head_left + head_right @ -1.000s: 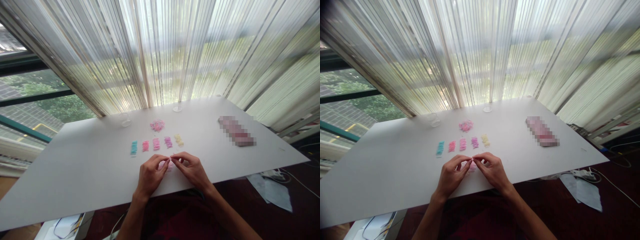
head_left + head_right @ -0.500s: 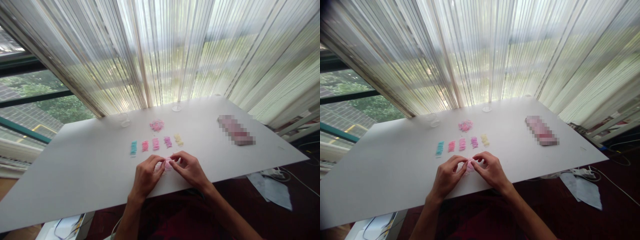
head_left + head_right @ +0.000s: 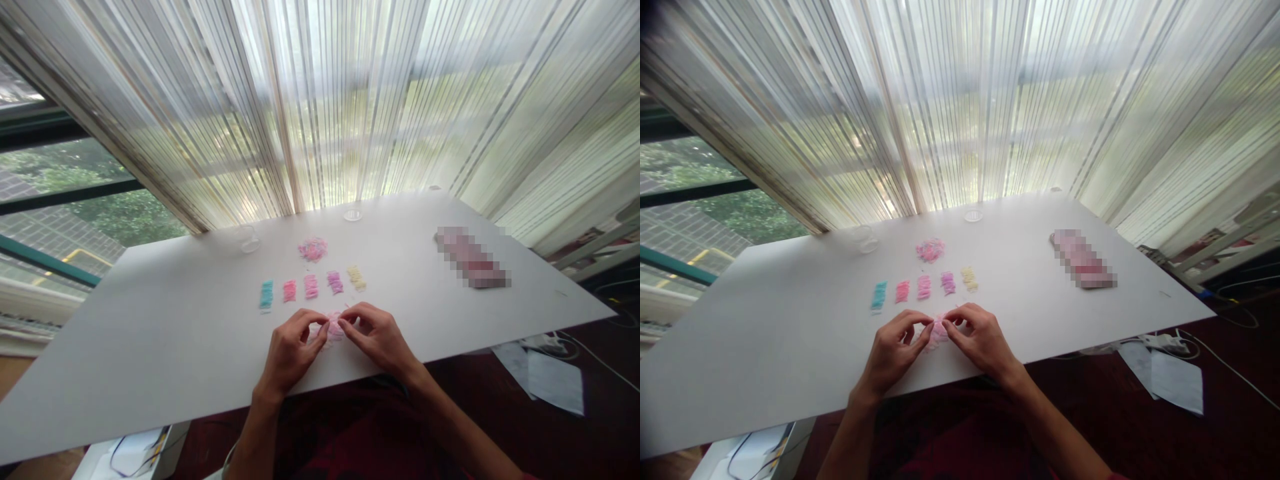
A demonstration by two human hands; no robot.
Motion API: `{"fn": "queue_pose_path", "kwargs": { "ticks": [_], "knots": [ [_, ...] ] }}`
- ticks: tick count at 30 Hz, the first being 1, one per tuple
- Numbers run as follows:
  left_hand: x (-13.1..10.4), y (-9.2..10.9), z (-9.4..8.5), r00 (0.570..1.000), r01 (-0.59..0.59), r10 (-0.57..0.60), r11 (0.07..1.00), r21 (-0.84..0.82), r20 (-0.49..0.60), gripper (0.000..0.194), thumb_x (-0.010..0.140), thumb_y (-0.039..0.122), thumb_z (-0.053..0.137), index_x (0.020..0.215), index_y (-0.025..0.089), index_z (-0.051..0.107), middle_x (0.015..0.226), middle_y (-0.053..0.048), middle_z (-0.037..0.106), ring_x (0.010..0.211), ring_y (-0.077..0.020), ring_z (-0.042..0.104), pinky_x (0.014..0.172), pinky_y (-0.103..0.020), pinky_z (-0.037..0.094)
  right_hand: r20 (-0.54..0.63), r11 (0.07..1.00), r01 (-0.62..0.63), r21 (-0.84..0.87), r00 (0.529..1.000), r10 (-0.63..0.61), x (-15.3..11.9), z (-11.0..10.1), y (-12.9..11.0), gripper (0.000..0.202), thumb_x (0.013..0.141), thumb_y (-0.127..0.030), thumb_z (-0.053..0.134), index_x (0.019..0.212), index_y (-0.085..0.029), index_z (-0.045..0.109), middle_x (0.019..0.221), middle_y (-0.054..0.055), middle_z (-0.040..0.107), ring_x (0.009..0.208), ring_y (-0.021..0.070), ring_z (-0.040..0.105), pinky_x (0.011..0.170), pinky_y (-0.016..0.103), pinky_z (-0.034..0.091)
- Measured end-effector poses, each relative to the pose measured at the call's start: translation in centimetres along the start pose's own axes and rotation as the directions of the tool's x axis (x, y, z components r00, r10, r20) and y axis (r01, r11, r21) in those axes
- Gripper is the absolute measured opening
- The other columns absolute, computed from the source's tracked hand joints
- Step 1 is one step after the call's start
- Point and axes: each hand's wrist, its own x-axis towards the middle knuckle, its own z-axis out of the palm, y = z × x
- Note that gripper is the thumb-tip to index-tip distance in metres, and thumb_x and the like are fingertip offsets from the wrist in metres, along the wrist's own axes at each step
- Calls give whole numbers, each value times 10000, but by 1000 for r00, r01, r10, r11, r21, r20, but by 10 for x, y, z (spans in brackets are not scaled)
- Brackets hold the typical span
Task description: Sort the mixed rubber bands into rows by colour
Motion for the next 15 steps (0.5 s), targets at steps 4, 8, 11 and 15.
{"fn": "queue_pose_path", "kwargs": {
  "ticks": [4,8,11,15],
  "knots": [
    [0,-1,0,1000,13,-13,999,-38,4,133,952,299,617,962,199,704,931,-41,715,620,-95,556,588,-211,502,-1,1000,-2,4,1000,2,0,0,-1,150,940,-344,643,916,-228,735,837,32,713,740,163,655,673,270,538],
    [0,-2,2,1000,27,-27,999,-30,12,140,955,312,613,958,201,699,927,-41,712,621,-100,548,589,-214,496,4,1000,-2,8,1000,2,0,0,-1,137,934,-338,650,916,-230,732,835,30,711,736,163,653,694,277,546],
    [0,-3,0,999,29,-28,1000,-8,32,153,960,328,606,974,205,695,942,-42,714,619,-102,545,588,-215,491,4,1000,-2,3,1000,2,0,0,0,124,934,-325,650,917,-232,730,831,27,707,740,163,654,693,275,542],
    [-4,-15,-20,997,61,-51,985,162,-64,167,954,335,594,1007,215,698,990,-35,729,619,-109,565,606,-225,491,-10,1000,-6,1,1000,6,0,0,1,123,930,-313,648,896,-226,727,819,25,704,723,159,650,683,272,537]
  ]
}}
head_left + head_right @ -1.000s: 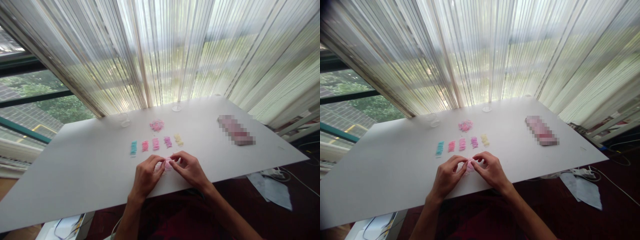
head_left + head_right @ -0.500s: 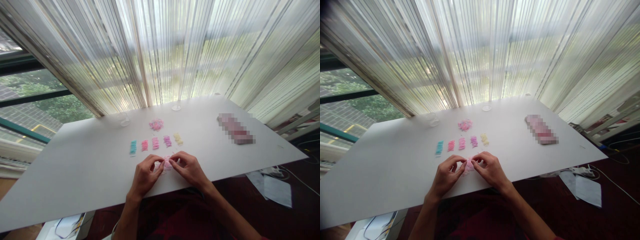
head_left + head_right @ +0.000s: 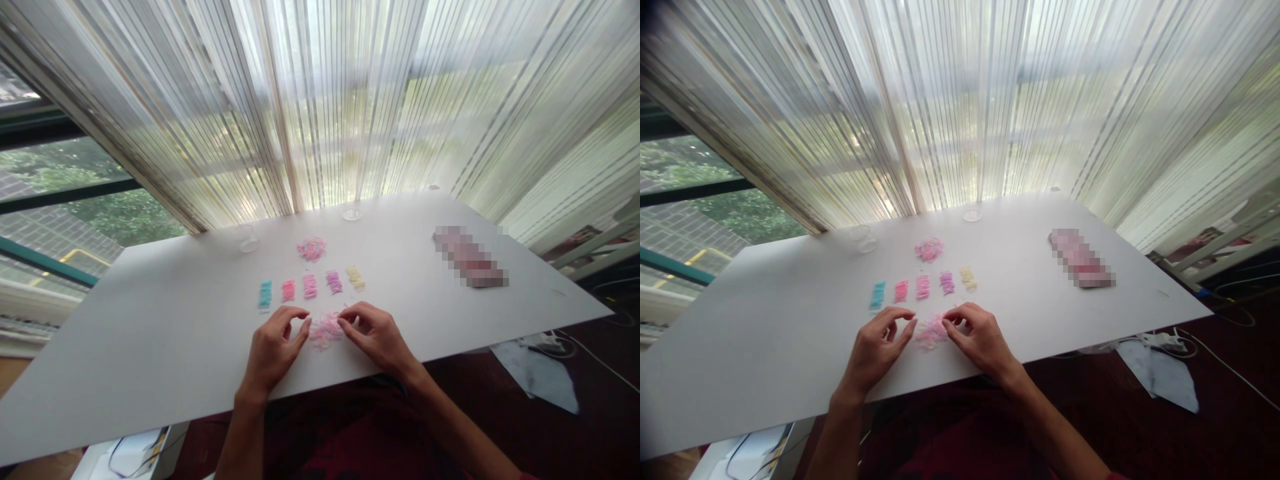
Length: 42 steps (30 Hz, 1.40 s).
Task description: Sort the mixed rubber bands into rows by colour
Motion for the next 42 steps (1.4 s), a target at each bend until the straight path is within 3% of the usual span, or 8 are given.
{"fn": "queue_pose_path", "kwargs": {
  "ticks": [4,7,11,21,26,30,33,42],
  "knots": [
    [-8,-28,-29,986,95,-43,940,328,-163,209,958,352,559,999,235,728,919,-11,734,580,-130,561,624,-260,491,-5,1000,-6,-2,1000,6,0,1,0,126,930,-312,642,882,-226,722,820,25,707,715,158,649,668,269,532],
    [-17,-46,-39,991,47,9,910,412,-132,234,960,366,548,1006,237,738,952,-29,731,716,-181,644,697,-296,526,-7,1000,-6,-9,1000,6,0,1,-1,106,923,-291,649,884,-225,722,821,21,709,718,156,650,661,263,525],
    [-23,-56,-35,994,-17,66,885,466,-89,264,973,370,525,1041,225,735,1020,-65,726,931,-246,657,844,-366,538,-7,1000,-16,-8,1000,16,1,1,-1,95,918,-272,649,885,-220,723,822,19,713,712,151,642,648,257,513],
    [-16,-62,-27,993,18,45,847,532,-106,298,990,367,498,1079,189,719,1044,-90,709,938,-273,635,822,-418,520,-16,1000,-26,7,1000,26,0,2,-1,96,909,-264,650,887,-214,729,821,22,714,698,146,628,653,260,507],
    [-12,-38,-18,985,-44,109,906,421,-132,200,978,304,546,1057,210,704,1011,-71,710,933,-255,649,836,-394,515,-47,999,-39,10,998,39,2,2,0,104,910,-270,649,889,-215,734,816,24,719,686,149,626,643,264,512],
    [-2,0,2,986,-141,152,976,164,-61,192,969,274,602,1138,207,662,1021,-45,716,836,-186,651,814,-334,526,-71,999,-50,12,996,50,2,2,0,106,912,-275,651,890,-212,734,816,26,722,670,147,624,622,259,510],
    [7,20,15,985,-173,173,982,77,6,213,963,263,629,1168,210,656,1003,-31,728,797,-166,646,791,-317,519,-75,999,-44,18,996,45,2,2,0,106,912,-278,654,897,-210,734,816,25,721,662,144,623,614,255,510],
    [10,28,19,987,-160,157,984,75,42,51,943,247,661,959,215,698,838,7,715,690,-146,606,704,-289,473,-60,999,-37,13,998,37,1,2,1,116,917,-294,650,900,-213,730,831,35,722,696,156,638,638,266,527]
  ]
}}
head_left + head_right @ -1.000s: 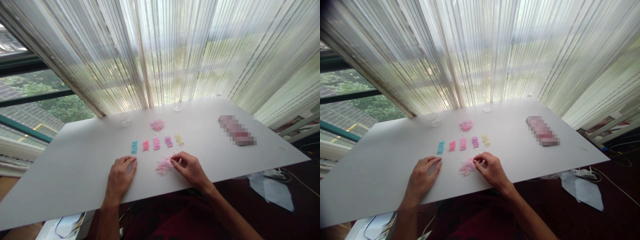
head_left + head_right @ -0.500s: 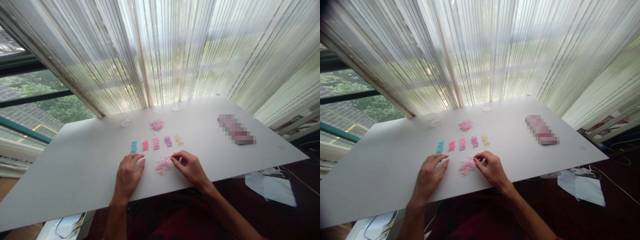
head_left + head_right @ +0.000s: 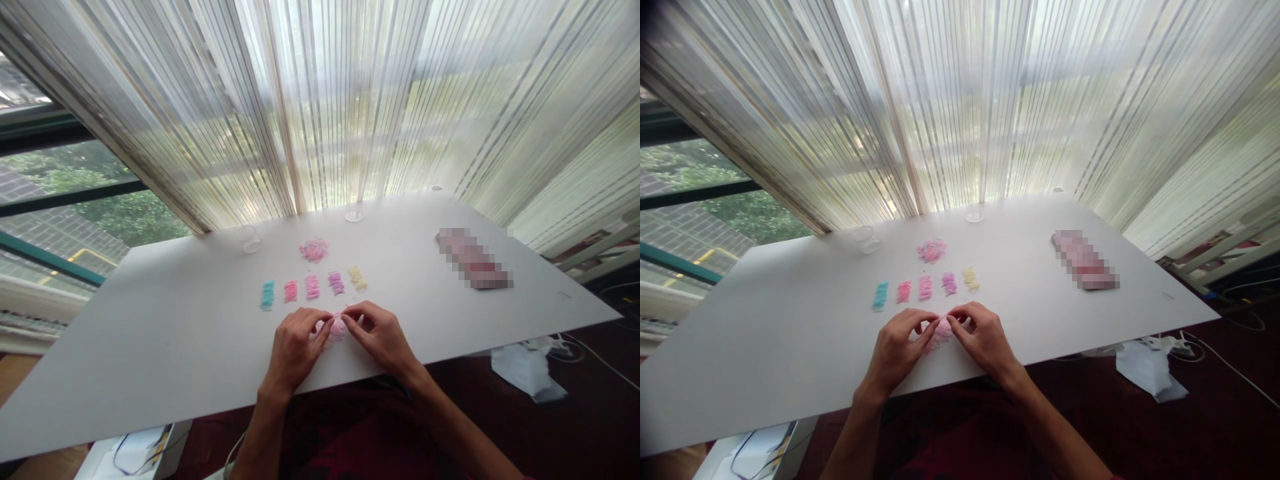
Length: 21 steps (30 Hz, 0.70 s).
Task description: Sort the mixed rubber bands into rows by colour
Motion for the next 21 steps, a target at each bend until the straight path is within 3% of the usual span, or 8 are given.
{"fn": "queue_pose_path", "kwargs": {
  "ticks": [14,18,21],
  "knots": [
    [-2,-4,2,1000,27,-26,999,-34,9,44,938,252,658,942,221,688,857,6,714,681,-136,601,699,-289,484,44,1000,-6,-30,999,7,1,0,2,109,909,-296,659,897,-212,727,826,30,722,708,155,645,652,267,529],
    [-4,-5,2,999,37,-38,997,-70,-7,97,956,278,629,1022,223,674,931,-15,715,690,-134,596,721,-292,505,87,996,38,-82,996,-31,7,-8,2,95,903,-277,658,883,-216,728,816,21,708,705,149,640,640,257,525],
    [-8,-6,3,998,52,-55,996,-67,-43,132,970,286,594,1061,222,665,974,-38,712,728,-148,608,733,-297,520,55,984,63,-170,997,-54,20,-17,4,93,903,-257,653,882,-224,737,811,18,697,706,153,631,664,270,530]
  ]
}}
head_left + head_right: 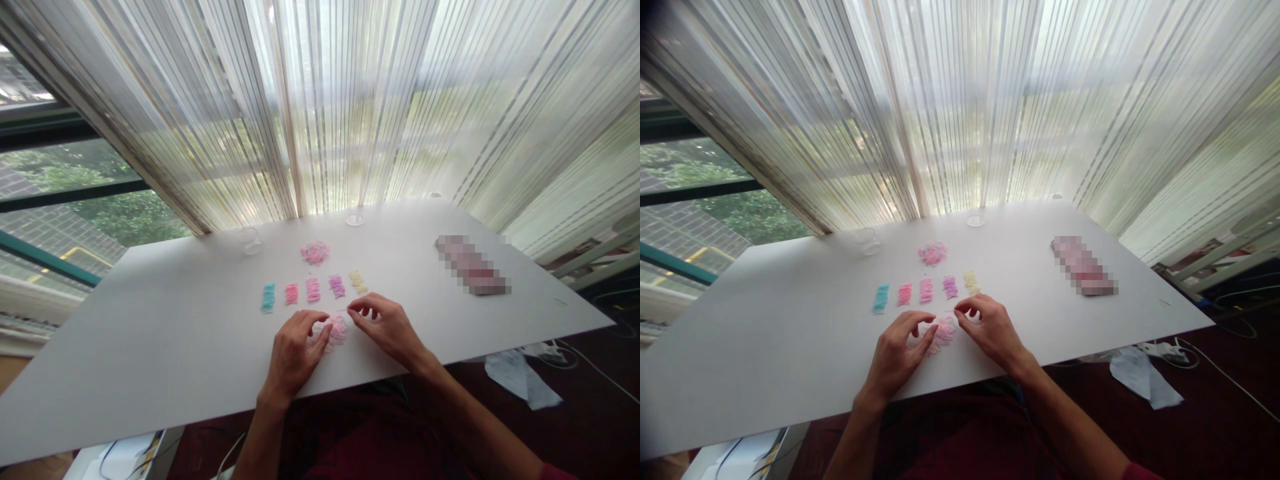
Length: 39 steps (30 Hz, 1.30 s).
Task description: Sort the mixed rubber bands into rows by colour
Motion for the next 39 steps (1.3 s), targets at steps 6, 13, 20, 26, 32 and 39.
{"fn": "queue_pose_path", "kwargs": {
  "ticks": [6,13,20,26,32,39],
  "knots": [
    [-6,-4,5,997,10,-9,1000,13,-78,133,971,260,578,1054,216,673,940,-36,706,712,-154,603,709,-292,523,-6,973,13,-232,1000,-14,21,5,16,81,873,-200,687,873,-241,756,789,16,674,716,167,629,718,301,531],
    [-7,-5,6,995,11,-10,1000,16,-96,112,967,235,584,1022,210,678,914,-31,704,728,-161,606,705,-287,514,-37,946,64,-318,996,-80,18,12,19,127,893,-160,629,958,-210,726,819,48,662,831,221,634,785,346,538],
    [-8,-4,6,996,10,-8,1000,25,-93,118,967,226,570,993,208,684,901,-35,703,764,-167,624,716,-285,520,69,954,140,-265,990,-126,10,13,15,179,908,-105,562,963,-199,705,936,70,655,904,216,628,832,352,541],
    [-8,-4,6,995,24,-20,999,32,-100,120,962,231,572,988,207,686,886,-37,703,757,-169,631,706,-287,525,79,946,133,-294,990,-115,10,18,13,230,942,-102,522,1049,-187,707,966,91,658,953,240,621,879,391,547],
    [-7,-5,6,995,28,-26,999,24,-96,126,963,238,567,991,209,687,887,-38,705,737,-167,623,710,-294,528,90,935,151,-320,988,-129,11,18,14,286,938,-105,521,1123,-208,714,968,87,657,941,239,624,878,397,557],
    [-8,-5,7,995,31,-30,999,15,-91,120,958,222,571,981,204,688,889,-39,705,752,-169,621,714,-293,527,85,939,135,-316,990,-113,12,19,14,287,947,-113,504,1128,-196,710,972,94,653,947,245,621,880,406,555]
  ]
}}
